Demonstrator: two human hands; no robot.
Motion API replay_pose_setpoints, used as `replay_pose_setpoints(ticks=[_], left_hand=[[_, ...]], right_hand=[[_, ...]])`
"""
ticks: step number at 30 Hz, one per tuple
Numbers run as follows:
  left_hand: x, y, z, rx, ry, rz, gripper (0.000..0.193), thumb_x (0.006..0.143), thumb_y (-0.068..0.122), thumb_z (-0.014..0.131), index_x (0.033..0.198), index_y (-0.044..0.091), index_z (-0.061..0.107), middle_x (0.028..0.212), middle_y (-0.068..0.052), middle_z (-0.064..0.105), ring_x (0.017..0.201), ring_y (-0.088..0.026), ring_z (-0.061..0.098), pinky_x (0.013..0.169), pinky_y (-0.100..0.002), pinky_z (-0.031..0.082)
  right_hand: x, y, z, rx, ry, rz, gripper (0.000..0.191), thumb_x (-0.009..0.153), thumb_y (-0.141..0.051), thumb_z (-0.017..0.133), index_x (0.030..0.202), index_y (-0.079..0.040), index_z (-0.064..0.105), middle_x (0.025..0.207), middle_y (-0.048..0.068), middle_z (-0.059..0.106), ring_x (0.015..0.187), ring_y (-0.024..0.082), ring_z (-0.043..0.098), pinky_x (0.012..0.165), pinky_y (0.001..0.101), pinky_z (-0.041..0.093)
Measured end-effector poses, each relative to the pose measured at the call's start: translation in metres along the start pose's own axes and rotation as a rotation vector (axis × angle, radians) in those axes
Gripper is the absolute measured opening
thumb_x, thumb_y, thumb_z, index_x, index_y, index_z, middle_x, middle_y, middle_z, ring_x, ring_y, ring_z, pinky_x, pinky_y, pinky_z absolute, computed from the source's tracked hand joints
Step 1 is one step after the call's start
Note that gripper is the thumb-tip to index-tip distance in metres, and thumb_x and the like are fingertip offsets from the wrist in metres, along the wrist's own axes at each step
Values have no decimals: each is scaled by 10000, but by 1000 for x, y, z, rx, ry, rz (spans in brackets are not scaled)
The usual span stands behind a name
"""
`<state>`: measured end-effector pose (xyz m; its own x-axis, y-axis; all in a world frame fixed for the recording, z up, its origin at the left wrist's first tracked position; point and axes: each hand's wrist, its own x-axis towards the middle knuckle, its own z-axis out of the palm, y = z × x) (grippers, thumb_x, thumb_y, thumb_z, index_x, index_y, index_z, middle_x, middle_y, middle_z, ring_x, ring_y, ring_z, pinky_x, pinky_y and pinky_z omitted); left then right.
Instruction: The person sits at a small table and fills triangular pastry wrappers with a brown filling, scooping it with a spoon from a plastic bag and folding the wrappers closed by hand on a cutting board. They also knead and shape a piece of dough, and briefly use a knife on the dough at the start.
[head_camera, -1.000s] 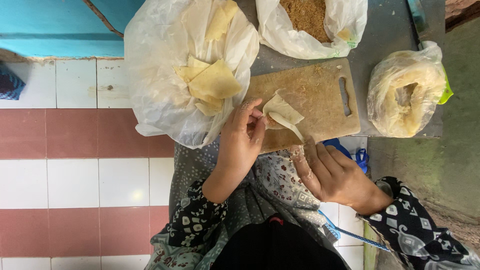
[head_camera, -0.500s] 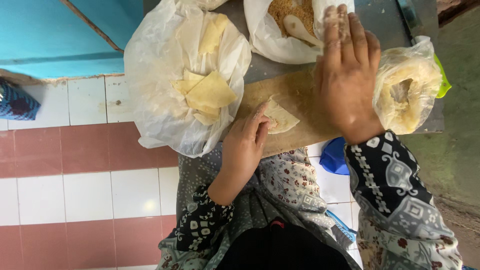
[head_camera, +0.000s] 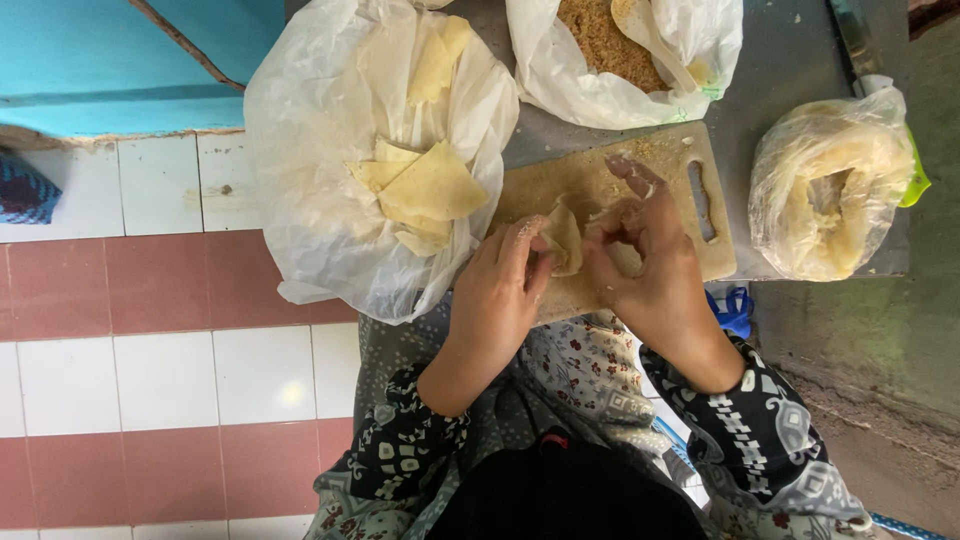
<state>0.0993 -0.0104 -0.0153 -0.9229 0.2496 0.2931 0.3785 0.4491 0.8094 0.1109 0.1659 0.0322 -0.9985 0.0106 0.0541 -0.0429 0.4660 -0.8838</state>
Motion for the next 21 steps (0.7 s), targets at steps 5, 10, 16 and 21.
replay_pose_setpoints(ticks=[5, 10, 16, 21], left_hand=[[2, 2, -4, -12, -27, -39, 394, 921, 65, 732, 1272, 83, 553, 1082, -93, 647, 914, -303, 685, 749, -403, 552], [2, 1, -6, 50, -46, 29, 333, 938, 95, 730, 1240, 82, 591, 1153, -128, 612, 972, -347, 670, 761, -426, 548], [6, -3, -8, 86, -57, 121, 241, 932, 98, 728, 1155, 78, 639, 1099, -97, 603, 991, -329, 656, 810, -426, 537], [6, -1, -9, 63, -54, 115, 124, 929, 92, 748, 1037, 80, 688, 1087, -66, 620, 940, -279, 658, 791, -397, 543]], right_hand=[[6, 6, 8, 50, -72, 16, 699, 922, 80, 689, 1531, -2, 355, 1078, 84, 635, 984, 137, 679, 889, 290, 596], [7, 20, 12, -66, -87, 46, 772, 875, 26, 761, 1543, -41, 381, 1039, 73, 639, 924, 137, 670, 788, 273, 593], [-7, 27, 7, -181, -1, -172, 751, 866, -28, 842, 1490, -34, 424, 1021, 87, 688, 913, 146, 691, 781, 273, 570], [-18, 36, 8, -334, 130, -262, 719, 859, -19, 825, 1473, -7, 450, 981, 75, 734, 945, 226, 672, 838, 317, 545]])
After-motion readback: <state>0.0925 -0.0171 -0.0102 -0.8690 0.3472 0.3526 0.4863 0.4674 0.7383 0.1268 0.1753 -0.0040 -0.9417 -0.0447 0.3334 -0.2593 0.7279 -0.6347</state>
